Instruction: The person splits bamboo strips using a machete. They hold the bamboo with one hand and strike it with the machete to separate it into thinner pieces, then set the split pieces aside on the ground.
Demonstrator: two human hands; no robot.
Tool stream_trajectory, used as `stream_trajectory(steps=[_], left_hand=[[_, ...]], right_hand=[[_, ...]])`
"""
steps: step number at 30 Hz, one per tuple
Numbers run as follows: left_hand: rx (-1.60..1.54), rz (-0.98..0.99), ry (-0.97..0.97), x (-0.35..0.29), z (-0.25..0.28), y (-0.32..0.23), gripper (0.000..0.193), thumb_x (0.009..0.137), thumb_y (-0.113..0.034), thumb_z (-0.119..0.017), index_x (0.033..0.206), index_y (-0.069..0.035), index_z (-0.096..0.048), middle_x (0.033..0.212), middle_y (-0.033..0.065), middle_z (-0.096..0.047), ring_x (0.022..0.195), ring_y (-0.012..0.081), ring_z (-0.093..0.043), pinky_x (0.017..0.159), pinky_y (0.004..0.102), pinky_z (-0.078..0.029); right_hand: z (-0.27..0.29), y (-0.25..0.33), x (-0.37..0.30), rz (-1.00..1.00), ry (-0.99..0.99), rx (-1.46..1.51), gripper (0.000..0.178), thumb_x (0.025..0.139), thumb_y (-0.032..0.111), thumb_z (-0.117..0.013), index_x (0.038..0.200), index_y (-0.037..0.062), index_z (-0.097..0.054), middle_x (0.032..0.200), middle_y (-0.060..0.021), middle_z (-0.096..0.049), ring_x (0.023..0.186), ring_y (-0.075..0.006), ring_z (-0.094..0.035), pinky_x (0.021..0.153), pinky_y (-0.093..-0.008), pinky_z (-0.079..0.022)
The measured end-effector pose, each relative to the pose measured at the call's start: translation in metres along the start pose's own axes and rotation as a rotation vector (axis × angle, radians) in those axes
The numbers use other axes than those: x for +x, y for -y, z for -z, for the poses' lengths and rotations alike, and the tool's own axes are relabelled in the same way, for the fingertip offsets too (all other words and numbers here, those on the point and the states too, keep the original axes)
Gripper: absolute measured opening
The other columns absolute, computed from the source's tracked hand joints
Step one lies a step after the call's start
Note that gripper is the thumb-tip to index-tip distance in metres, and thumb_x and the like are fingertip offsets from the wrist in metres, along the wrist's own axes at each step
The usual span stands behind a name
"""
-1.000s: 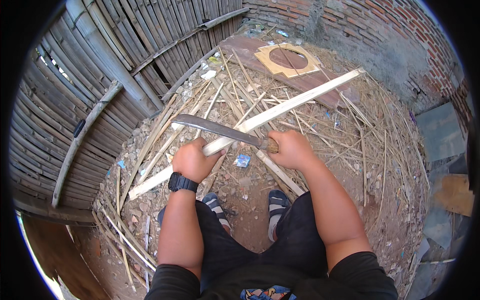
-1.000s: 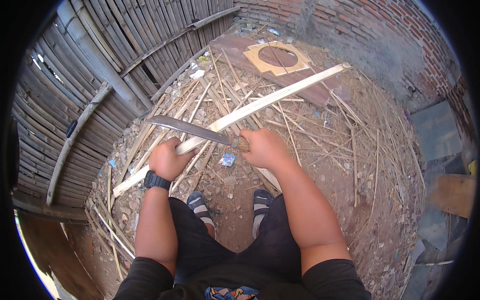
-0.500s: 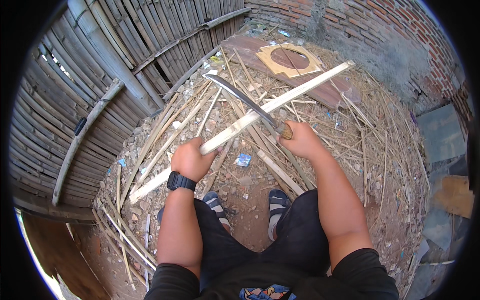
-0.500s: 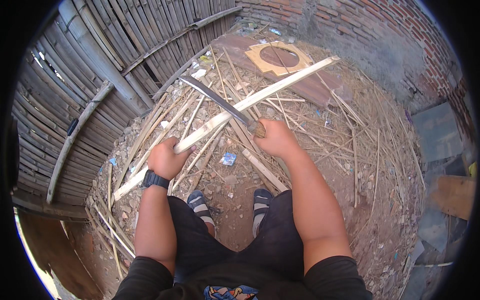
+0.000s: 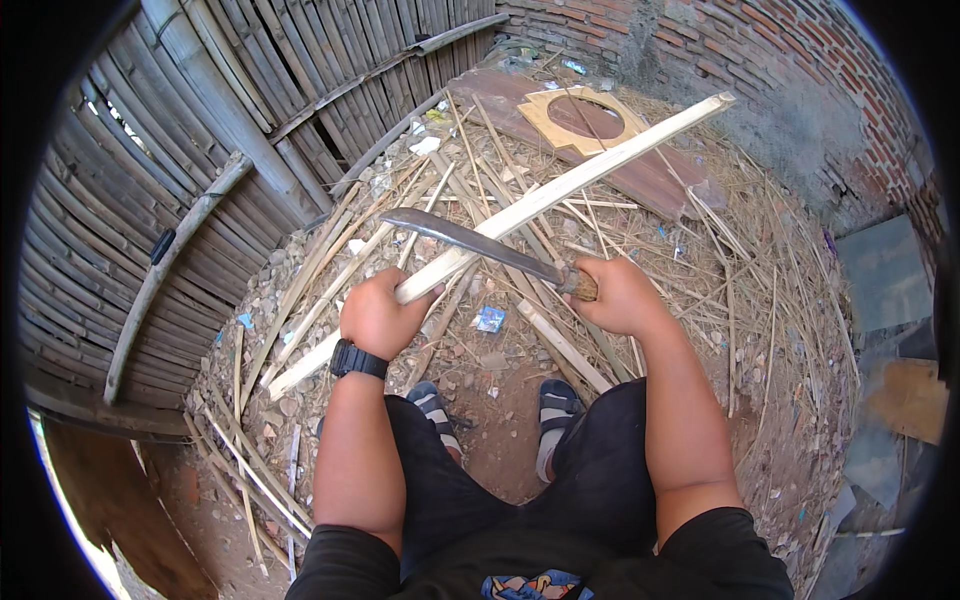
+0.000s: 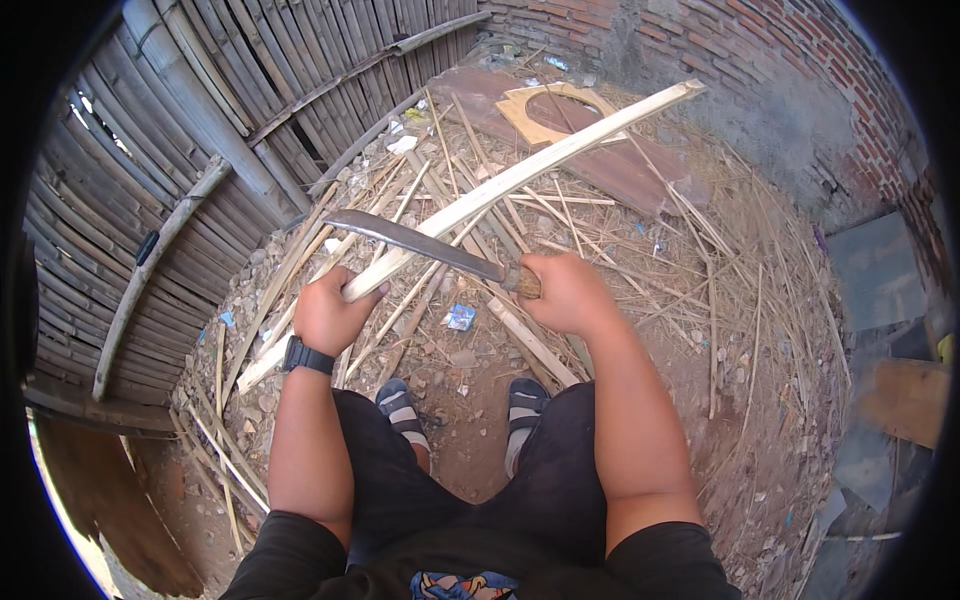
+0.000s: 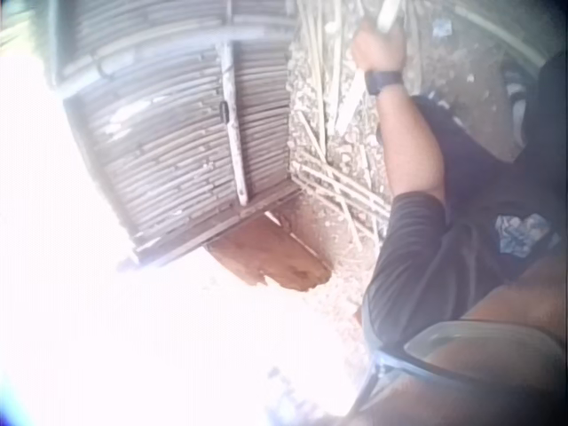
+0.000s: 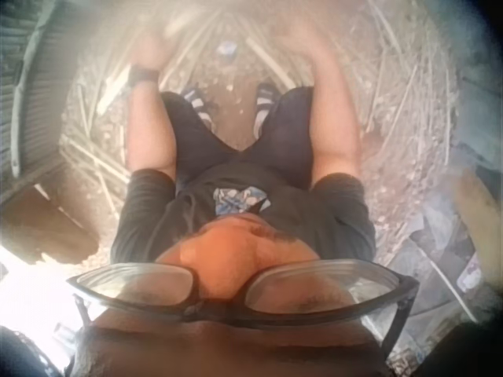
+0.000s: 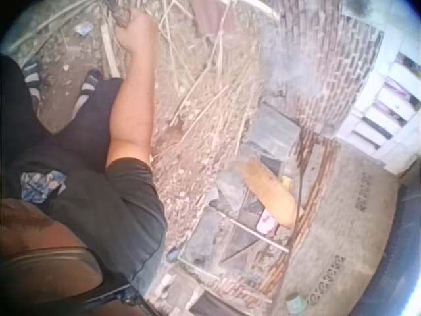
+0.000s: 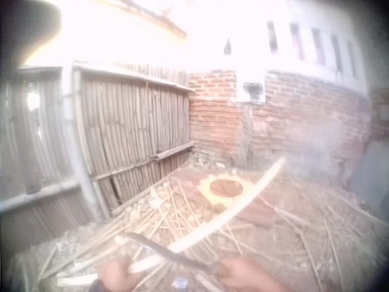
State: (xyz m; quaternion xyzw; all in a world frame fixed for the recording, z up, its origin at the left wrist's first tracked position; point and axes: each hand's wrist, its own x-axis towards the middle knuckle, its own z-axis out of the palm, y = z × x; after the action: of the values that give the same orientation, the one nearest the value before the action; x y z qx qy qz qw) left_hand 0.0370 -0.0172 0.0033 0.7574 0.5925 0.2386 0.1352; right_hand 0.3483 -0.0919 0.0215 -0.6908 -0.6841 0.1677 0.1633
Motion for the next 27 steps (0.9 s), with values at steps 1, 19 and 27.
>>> stream_trajectory(steps=[1,19,27], left_hand=[[-0.034,0.015,0.025,-0.001,0.0,-0.001,0.045,0.077,-0.049,-0.079,0.082,-0.005,-0.069,0.071,0.0148,-0.068,0.066,0.0307,-0.067,0.063,0.0401,-0.052],[-0.124,-0.055,0.189,0.0,-0.003,0.003,0.053,0.077,-0.051,-0.078,0.08,-0.001,-0.065,0.062,0.0157,-0.06,0.057,0.0309,-0.06,0.058,0.0415,-0.048],[-0.19,-0.063,0.259,-0.001,0.002,0.002,0.048,0.077,-0.044,-0.082,0.079,0.001,-0.063,0.06,0.0109,-0.057,0.057,0.0207,-0.054,0.056,0.0377,-0.045]], right_hand=[[-0.002,-0.016,0.004,-0.025,-0.015,0.081,0.034,0.08,0.026,-0.073,0.108,0.008,-0.068,0.081,-0.0194,-0.068,0.077,-0.0349,-0.067,0.073,-0.0423,-0.052],[-0.024,0.023,0.011,0.223,-0.228,-0.202,0.026,0.074,0.019,-0.073,0.097,0.0088,-0.067,0.074,-0.0179,-0.066,0.075,-0.0388,-0.066,0.068,-0.047,-0.053],[-0.028,0.014,0.022,0.135,-0.332,-0.086,0.019,0.071,0.016,-0.07,0.088,0.0085,-0.064,0.075,-0.0166,-0.067,0.076,-0.0393,-0.066,0.067,-0.0476,-0.052]])
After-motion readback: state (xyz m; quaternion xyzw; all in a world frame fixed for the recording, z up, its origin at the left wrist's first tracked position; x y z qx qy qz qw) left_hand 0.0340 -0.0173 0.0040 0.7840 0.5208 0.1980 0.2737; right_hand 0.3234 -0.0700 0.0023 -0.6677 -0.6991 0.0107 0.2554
